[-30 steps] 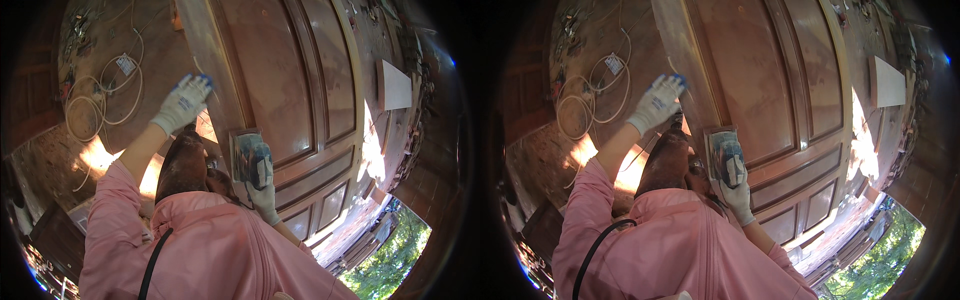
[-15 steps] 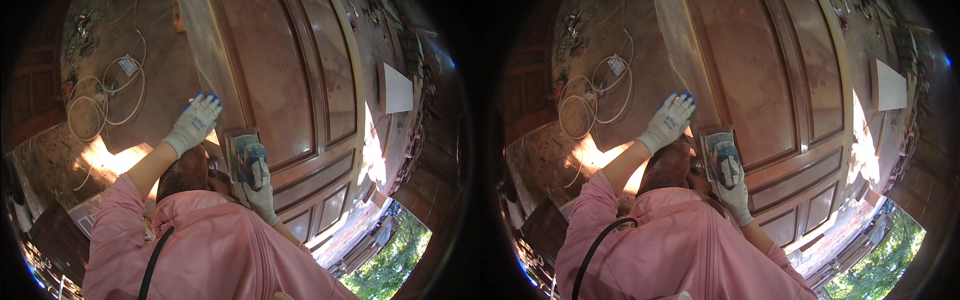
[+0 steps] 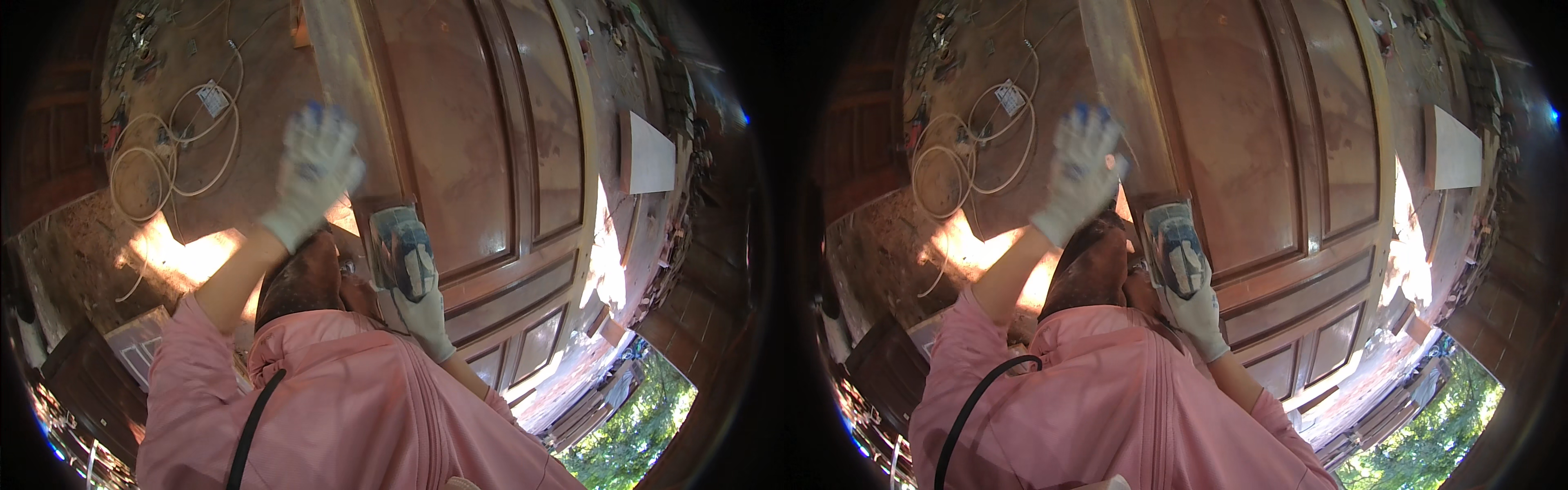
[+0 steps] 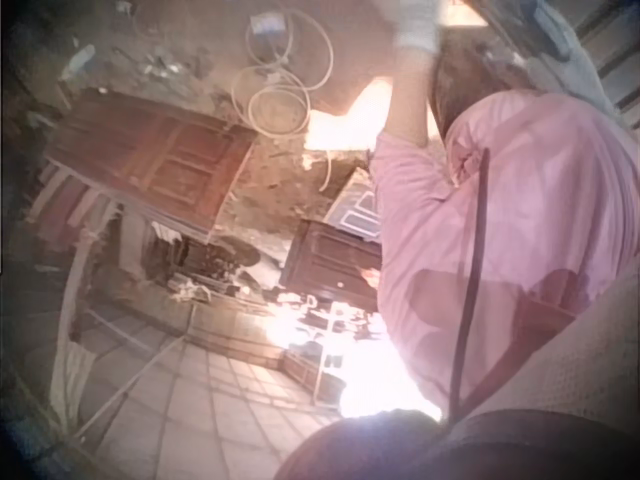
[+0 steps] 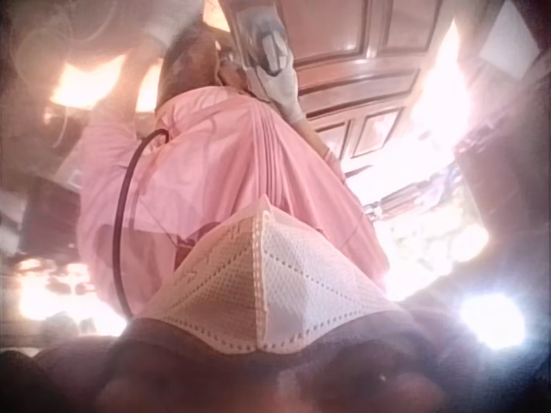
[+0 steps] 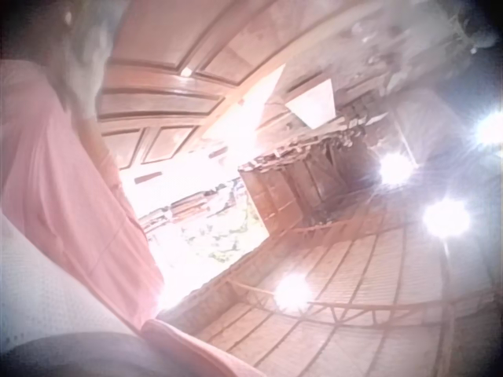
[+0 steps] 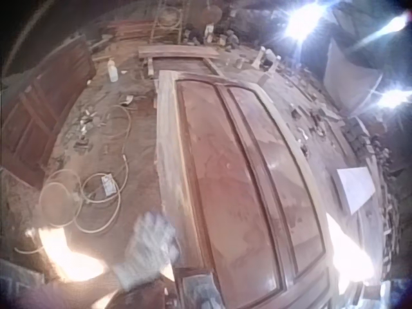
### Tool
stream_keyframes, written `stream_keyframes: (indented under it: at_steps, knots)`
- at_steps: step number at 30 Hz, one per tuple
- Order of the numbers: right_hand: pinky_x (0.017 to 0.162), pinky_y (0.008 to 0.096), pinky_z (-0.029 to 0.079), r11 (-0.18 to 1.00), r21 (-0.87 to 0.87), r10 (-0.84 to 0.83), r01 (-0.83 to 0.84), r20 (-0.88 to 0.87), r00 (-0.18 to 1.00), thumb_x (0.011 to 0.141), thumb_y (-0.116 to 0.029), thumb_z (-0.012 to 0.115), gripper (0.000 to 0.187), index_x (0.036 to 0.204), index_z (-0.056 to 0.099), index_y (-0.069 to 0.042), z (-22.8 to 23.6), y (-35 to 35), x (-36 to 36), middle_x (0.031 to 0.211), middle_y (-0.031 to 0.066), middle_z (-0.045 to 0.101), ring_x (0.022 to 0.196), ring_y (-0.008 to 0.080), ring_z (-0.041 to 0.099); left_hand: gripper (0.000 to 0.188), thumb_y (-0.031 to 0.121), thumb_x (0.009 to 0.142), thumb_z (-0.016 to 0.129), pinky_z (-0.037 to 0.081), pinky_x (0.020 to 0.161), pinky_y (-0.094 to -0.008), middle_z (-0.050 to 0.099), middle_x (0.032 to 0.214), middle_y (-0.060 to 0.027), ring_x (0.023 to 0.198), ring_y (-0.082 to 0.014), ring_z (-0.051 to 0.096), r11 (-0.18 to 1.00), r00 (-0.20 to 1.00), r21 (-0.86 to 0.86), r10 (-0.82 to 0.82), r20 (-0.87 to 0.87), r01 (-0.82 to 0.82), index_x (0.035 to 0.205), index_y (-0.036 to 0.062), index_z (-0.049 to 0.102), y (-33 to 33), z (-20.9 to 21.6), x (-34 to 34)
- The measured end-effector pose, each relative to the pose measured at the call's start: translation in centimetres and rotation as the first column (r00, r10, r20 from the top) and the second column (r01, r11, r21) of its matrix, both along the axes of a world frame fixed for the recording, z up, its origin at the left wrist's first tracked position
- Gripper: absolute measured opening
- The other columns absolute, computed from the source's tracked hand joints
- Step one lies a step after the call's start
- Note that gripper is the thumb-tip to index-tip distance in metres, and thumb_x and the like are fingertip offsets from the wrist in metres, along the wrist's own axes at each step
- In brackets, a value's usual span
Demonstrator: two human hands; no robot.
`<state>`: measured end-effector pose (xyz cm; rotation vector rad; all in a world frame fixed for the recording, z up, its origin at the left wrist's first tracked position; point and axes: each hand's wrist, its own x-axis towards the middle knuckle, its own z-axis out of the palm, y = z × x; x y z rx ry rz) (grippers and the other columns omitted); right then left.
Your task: The person sands a large wooden door with an electric sander, then applies wood filler to a groove using a putty knife. The person works on the door surface and edges, smoothing and filling imperfections.
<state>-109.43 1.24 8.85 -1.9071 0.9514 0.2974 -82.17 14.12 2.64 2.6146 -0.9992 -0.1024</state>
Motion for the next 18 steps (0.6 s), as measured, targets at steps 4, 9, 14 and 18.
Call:
stream_keyframes:
  at_steps: [4, 9, 14, 18]
  knots:
    - [0.093, 0.0468, 0.054, 0.960, -0.101, 0.264, -0.262, 0.011, 0.964, 0.085, -0.027, 0.079, 0.081, 0.151, 0.039, -0.001, -2.0, -0.5, 2.9, 0.121, 0.0240, 0.069, 0.113, 0.0433, 0.067, 0.035, 0.036, 0.084, 0.066, 0.032, 0.119, -0.0583, 0.064, 0.125, -0.0120, 0.131, -0.0342, 0.053, 0.831, 0.874, -0.422, -0.461, -0.156, 0.363, 0.110, 0.0128, 0.070, -3.3, 5.3, -7.1]
    - [0.102, 0.0464, 0.047, 0.815, -0.296, 0.518, -0.499, -0.016, 0.855, 0.088, -0.025, 0.076, 0.067, 0.145, 0.049, -0.004, -3.6, -1.5, 8.0, 0.136, 0.0205, 0.059, 0.123, 0.0390, 0.058, 0.018, 0.033, 0.081, 0.069, 0.044, 0.107, -0.0510, 0.067, 0.084, -0.0029, 0.093, -0.0212, 0.065, 0.859, 0.938, -0.468, -0.309, -0.155, 0.205, 0.083, 0.0156, 0.071, -5.2, 5.1, -3.7]
    - [0.094, 0.0484, 0.051, 0.875, -0.176, 0.466, -0.451, 0.057, 0.883, 0.086, -0.027, 0.076, 0.056, 0.135, 0.058, -0.005, -4.6, -2.5, 19.4, 0.121, 0.0213, 0.067, 0.113, 0.0411, 0.063, 0.018, 0.032, 0.087, 0.069, 0.047, 0.103, -0.0465, 0.069, 0.080, -0.0051, 0.085, -0.0254, 0.067, 0.866, 0.993, -0.494, -0.113, -0.038, 0.080, 0.083, 0.0148, 0.074, -5.8, 3.7, 4.9]
    - [0.090, 0.0510, 0.054, 0.902, -0.214, 0.417, -0.374, 0.214, 0.883, 0.084, -0.031, 0.077, 0.057, 0.131, 0.058, -0.005, -5.4, -2.9, 30.3, 0.109, 0.0234, 0.073, 0.103, 0.0439, 0.068, 0.023, 0.036, 0.090, 0.069, 0.047, 0.105, -0.0460, 0.074, 0.088, -0.0068, 0.091, -0.0275, 0.069, 0.875, 0.994, -0.484, 0.034, 0.100, 0.019, 0.086, 0.0144, 0.077, -6.4, 2.1, 13.7]
